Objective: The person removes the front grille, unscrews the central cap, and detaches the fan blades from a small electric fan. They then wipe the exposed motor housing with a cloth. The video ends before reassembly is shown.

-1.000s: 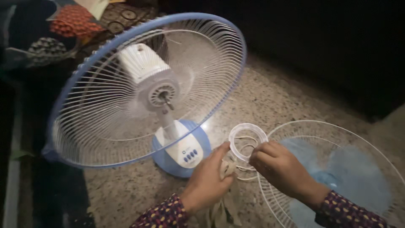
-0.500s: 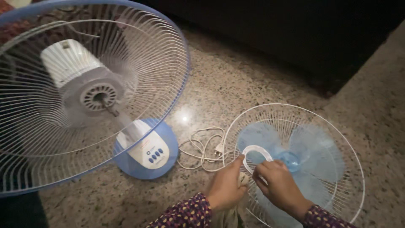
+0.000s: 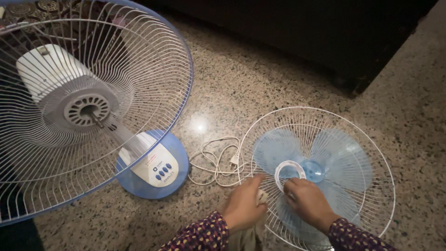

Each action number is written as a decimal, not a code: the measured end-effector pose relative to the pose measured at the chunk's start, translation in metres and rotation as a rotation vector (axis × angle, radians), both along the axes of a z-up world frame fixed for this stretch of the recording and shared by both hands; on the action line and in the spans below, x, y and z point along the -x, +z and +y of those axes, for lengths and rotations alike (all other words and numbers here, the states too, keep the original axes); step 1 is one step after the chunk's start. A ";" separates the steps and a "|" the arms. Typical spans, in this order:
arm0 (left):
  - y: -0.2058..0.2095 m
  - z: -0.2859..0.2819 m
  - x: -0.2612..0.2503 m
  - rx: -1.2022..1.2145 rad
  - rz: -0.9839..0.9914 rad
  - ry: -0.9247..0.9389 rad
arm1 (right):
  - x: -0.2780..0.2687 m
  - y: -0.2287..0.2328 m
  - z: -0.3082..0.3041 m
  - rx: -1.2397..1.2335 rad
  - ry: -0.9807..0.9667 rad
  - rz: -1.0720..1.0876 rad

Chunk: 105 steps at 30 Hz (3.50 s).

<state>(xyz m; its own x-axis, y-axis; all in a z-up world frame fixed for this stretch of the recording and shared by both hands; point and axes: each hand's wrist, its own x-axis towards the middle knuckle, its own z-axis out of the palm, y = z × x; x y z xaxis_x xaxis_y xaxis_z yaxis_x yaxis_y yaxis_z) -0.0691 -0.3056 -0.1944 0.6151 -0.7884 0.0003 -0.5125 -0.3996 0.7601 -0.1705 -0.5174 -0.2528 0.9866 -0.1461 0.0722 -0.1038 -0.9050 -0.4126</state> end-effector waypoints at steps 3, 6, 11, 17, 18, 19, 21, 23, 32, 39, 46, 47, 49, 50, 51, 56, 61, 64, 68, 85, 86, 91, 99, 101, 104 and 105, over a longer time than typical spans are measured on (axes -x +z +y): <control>0.004 0.004 -0.001 -0.013 0.008 -0.003 | 0.002 0.000 0.000 0.010 -0.002 -0.042; 0.009 0.012 -0.002 -0.076 0.040 -0.014 | 0.003 -0.001 0.002 0.034 -0.042 -0.020; 0.016 0.020 -0.004 -0.094 0.079 0.007 | 0.001 0.011 0.012 0.018 -0.034 -0.076; 0.014 0.032 -0.016 -0.028 0.057 0.087 | -0.018 0.045 0.053 -0.165 0.016 -0.137; 0.013 0.033 -0.019 -0.022 0.062 0.103 | -0.022 0.050 0.063 -0.201 0.031 -0.129; 0.013 0.036 -0.024 -0.016 0.065 0.121 | -0.024 0.054 0.074 -0.275 0.063 -0.175; 0.014 0.042 -0.032 0.043 0.063 0.174 | -0.025 0.060 0.098 -0.426 0.129 -0.267; 0.018 0.052 -0.038 0.151 0.053 0.245 | -0.027 0.063 0.113 -0.591 0.166 -0.228; 0.085 0.113 -0.048 0.255 0.018 0.406 | -0.061 0.089 0.173 -0.771 0.067 0.058; 0.117 0.174 -0.046 0.352 0.052 0.463 | -0.099 0.145 0.202 -0.785 0.204 -0.165; 0.124 0.235 -0.042 0.290 -0.005 0.532 | -0.120 0.166 0.228 -0.808 0.399 -0.057; 0.125 0.240 -0.042 0.266 0.010 0.575 | -0.123 0.168 0.230 -0.747 0.413 -0.069; 0.123 0.246 -0.043 0.295 0.095 0.569 | -0.129 0.171 0.235 -0.668 0.414 -0.074; 0.121 0.248 -0.043 0.309 0.139 0.565 | -0.130 0.172 0.237 -0.650 0.402 -0.067; 0.120 0.249 -0.044 0.311 0.148 0.546 | -0.132 0.173 0.239 -0.634 0.390 -0.056; 0.118 0.255 -0.047 0.272 0.079 0.511 | -0.139 0.176 0.240 -0.654 0.331 -0.057; 0.143 0.258 -0.054 0.187 -0.007 0.737 | -0.167 0.191 0.219 -0.543 0.252 -0.241; 0.162 0.260 -0.056 0.271 0.013 0.801 | -0.181 0.203 0.205 -0.503 0.140 -0.276; 0.181 0.267 -0.049 0.335 -0.558 0.903 | -0.193 0.222 0.183 -0.331 0.068 -0.544; 0.212 0.341 -0.047 -0.041 -0.124 1.319 | -0.251 0.237 0.132 -0.729 -0.158 -0.369; 0.204 0.344 -0.050 -0.043 -0.092 1.286 | -0.254 0.234 0.130 -0.752 -0.143 -0.367; 0.169 0.347 -0.058 -0.109 -0.036 1.210 | -0.266 0.227 0.117 -0.798 -0.095 -0.416; 0.165 0.355 -0.061 -0.030 -0.191 1.125 | -0.265 0.224 0.116 -0.736 -0.134 -0.396; 0.164 0.357 -0.064 0.038 -0.282 1.080 | -0.267 0.228 0.115 -0.748 -0.108 -0.442; 0.161 0.362 -0.068 -0.094 -0.156 1.124 | -0.262 0.232 0.123 -0.635 -0.166 -0.549; 0.159 0.362 -0.069 -0.074 -0.237 1.105 | -0.258 0.232 0.128 -0.572 -0.201 -0.590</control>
<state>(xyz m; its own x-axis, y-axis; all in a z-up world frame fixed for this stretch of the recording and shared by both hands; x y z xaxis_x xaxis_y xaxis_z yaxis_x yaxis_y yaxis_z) -0.0002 0.0562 -0.0354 0.9652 0.1842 0.1857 0.0212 -0.7627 0.6464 0.0876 -0.3891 -0.0204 0.7618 -0.4856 0.4288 0.1360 -0.5273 -0.8387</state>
